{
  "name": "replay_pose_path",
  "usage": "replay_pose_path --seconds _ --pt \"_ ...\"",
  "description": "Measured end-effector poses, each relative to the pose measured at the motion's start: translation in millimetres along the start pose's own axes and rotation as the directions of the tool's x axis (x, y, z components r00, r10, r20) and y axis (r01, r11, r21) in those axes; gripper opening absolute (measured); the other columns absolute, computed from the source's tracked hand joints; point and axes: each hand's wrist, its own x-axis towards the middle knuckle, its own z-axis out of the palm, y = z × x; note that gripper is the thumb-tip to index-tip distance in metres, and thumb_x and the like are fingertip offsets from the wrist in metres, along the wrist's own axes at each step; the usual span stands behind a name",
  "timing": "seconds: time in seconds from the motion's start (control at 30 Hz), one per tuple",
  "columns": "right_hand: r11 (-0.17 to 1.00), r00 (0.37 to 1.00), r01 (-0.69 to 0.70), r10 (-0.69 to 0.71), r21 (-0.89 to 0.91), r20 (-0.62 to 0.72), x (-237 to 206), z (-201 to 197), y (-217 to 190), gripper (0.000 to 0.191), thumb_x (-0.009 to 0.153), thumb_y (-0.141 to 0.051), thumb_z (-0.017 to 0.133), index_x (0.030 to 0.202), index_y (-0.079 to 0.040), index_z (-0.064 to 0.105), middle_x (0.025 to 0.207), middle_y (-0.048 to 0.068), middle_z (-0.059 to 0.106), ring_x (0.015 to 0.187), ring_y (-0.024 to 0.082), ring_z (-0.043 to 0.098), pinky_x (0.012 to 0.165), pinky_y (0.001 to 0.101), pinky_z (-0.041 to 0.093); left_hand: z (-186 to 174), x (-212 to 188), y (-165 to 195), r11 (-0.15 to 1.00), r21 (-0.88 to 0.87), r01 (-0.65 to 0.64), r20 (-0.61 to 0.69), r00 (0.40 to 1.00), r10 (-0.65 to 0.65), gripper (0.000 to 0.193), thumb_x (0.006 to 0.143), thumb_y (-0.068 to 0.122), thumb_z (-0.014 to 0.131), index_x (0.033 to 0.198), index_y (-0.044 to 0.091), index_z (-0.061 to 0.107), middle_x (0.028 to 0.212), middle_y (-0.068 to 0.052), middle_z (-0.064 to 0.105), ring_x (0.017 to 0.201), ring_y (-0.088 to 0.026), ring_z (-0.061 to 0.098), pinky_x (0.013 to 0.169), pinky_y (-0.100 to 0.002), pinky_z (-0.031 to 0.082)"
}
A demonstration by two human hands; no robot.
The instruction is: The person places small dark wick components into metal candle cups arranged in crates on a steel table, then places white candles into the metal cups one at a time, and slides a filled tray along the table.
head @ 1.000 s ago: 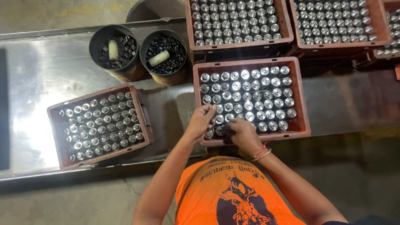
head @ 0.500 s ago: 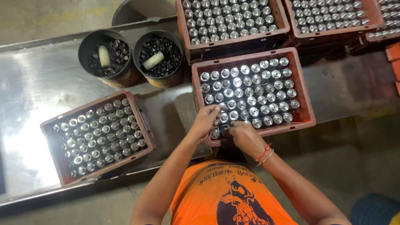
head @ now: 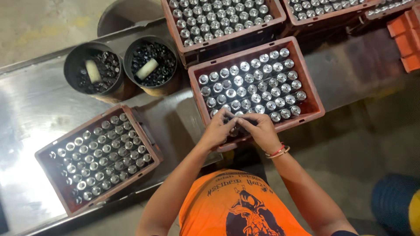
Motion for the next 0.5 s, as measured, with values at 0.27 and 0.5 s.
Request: replay_pose_path --seconds 0.27,0.5 --pt "0.891 0.962 0.239 -0.270 -0.387 -0.027 1.8 -26.8 -4.4 0.013 0.087 -0.006 0.076 0.098 -0.001 0.078 0.083 0.010 0.074 0.072 0.018 0.068 0.065 0.0303 0.052 10.7 22.5 -14.2 0.980 -0.197 0.022 -0.032 0.999 -0.029 0.025 0.107 0.030 0.059 0.101 0.006 0.056 0.082 -0.003 0.059 0.060 -0.006 0.049 0.050 -0.021 0.041" --pt "0.572 0.895 0.423 -0.383 -0.703 0.227 -6.2 -21.3 -3.7 0.011 0.073 -0.004 0.074 0.083 -0.001 0.072 0.077 0.013 0.063 0.076 0.036 0.067 0.067 0.0455 0.053 -6.3 23.5 -14.4 0.895 -0.402 0.191 0.057 0.981 -0.184 0.023 0.096 0.002 0.049 0.117 0.001 0.059 0.097 -0.005 0.066 0.066 -0.006 0.052 0.047 -0.019 0.038"
